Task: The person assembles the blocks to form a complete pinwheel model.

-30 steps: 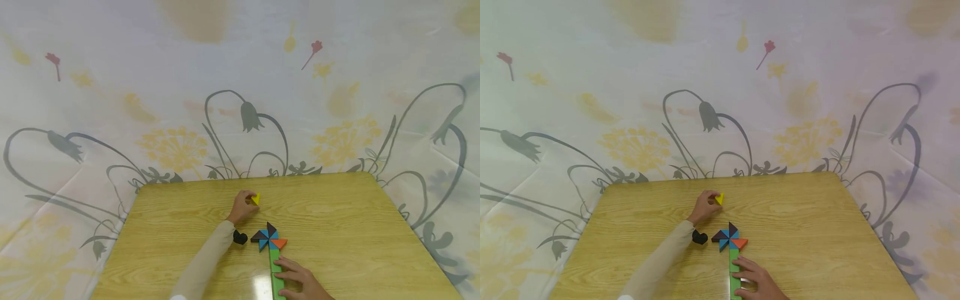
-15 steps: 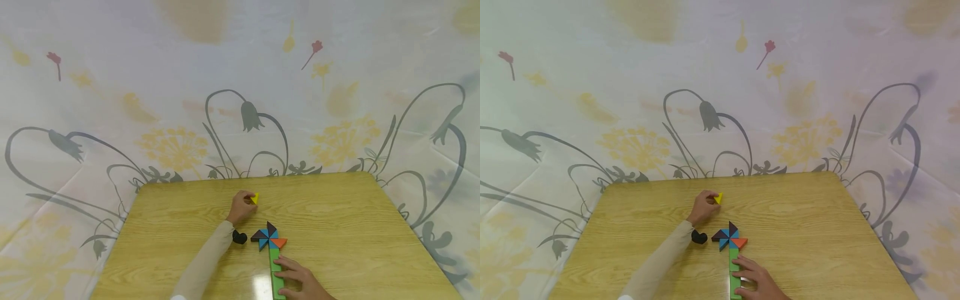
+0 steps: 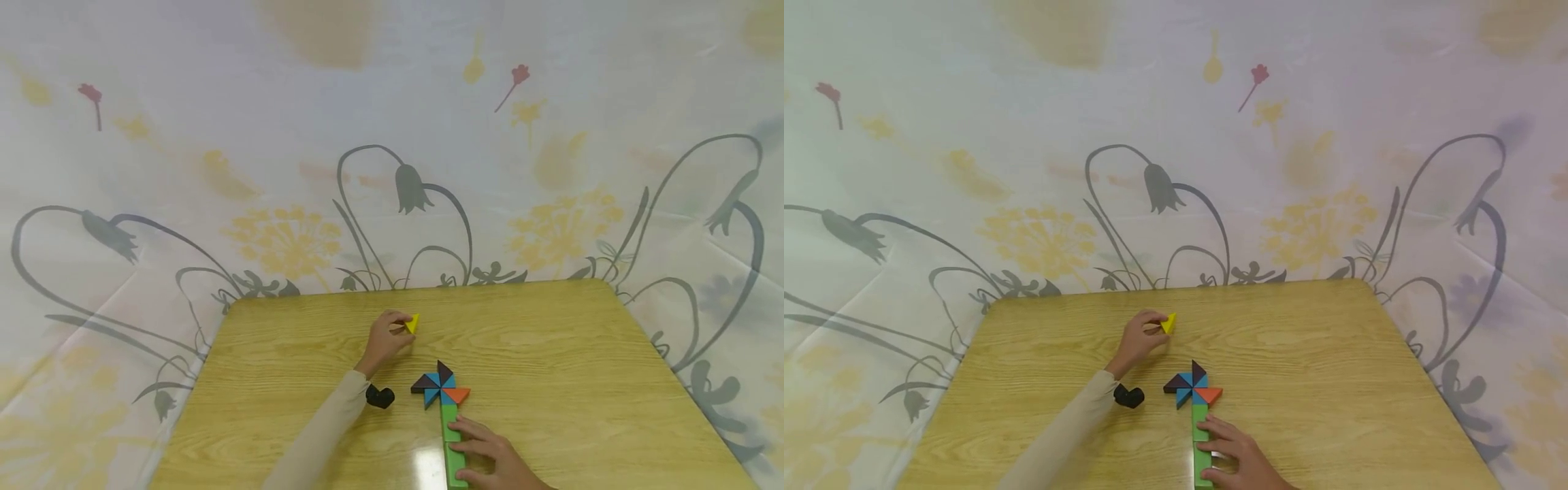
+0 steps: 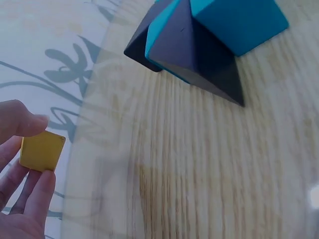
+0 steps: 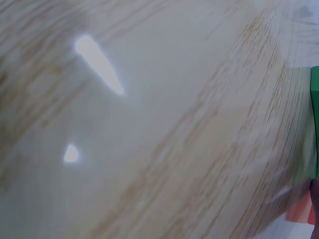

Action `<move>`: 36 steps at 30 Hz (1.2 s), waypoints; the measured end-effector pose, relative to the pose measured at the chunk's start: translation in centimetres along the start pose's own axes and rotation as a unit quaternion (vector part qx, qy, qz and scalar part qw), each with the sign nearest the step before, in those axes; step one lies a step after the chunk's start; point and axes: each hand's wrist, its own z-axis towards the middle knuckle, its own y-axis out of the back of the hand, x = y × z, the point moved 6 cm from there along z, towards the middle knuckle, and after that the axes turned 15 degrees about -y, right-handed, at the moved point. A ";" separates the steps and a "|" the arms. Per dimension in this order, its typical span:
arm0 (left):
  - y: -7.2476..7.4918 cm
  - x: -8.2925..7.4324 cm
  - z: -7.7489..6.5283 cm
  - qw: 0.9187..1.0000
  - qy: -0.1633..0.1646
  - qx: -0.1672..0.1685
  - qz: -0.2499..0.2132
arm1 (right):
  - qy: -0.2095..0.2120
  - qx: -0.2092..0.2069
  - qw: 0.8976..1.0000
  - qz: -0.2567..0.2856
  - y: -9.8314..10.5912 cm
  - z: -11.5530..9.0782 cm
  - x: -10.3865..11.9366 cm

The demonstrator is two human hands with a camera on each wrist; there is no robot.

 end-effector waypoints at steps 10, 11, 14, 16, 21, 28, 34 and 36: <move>1.0 -4.4 -1.3 0.999 -0.014 0.014 -0.038 | 0.018 -0.015 1.000 -0.006 0.2 0.0 0.6; 1.1 -4.8 -1.5 0.999 -0.012 0.017 -0.040 | 0.018 -0.015 1.000 -0.006 0.2 0.0 0.7; 1.4 -5.7 -2.0 0.999 -0.003 0.026 -0.043 | 0.013 -0.012 1.000 -0.002 0.3 0.1 0.7; 1.5 -6.0 -2.3 0.999 0.004 0.026 -0.044 | 0.008 -0.009 1.000 -0.001 0.2 0.1 0.7; 1.2 -4.4 -3.3 0.999 0.023 0.009 -0.036 | 0.019 -0.015 1.000 -0.007 0.2 0.1 0.5; 1.2 -6.7 -4.3 0.998 0.012 0.005 -0.060 | 0.021 -0.019 1.000 0.002 0.9 0.5 3.3; 1.2 -8.3 -5.0 0.997 0.030 0.015 -0.076 | 0.016 -0.020 1.000 -0.004 0.6 0.3 2.2; 1.1 -8.6 -5.3 0.996 0.032 0.017 -0.079 | 0.022 -0.024 0.999 -0.009 0.3 0.2 1.3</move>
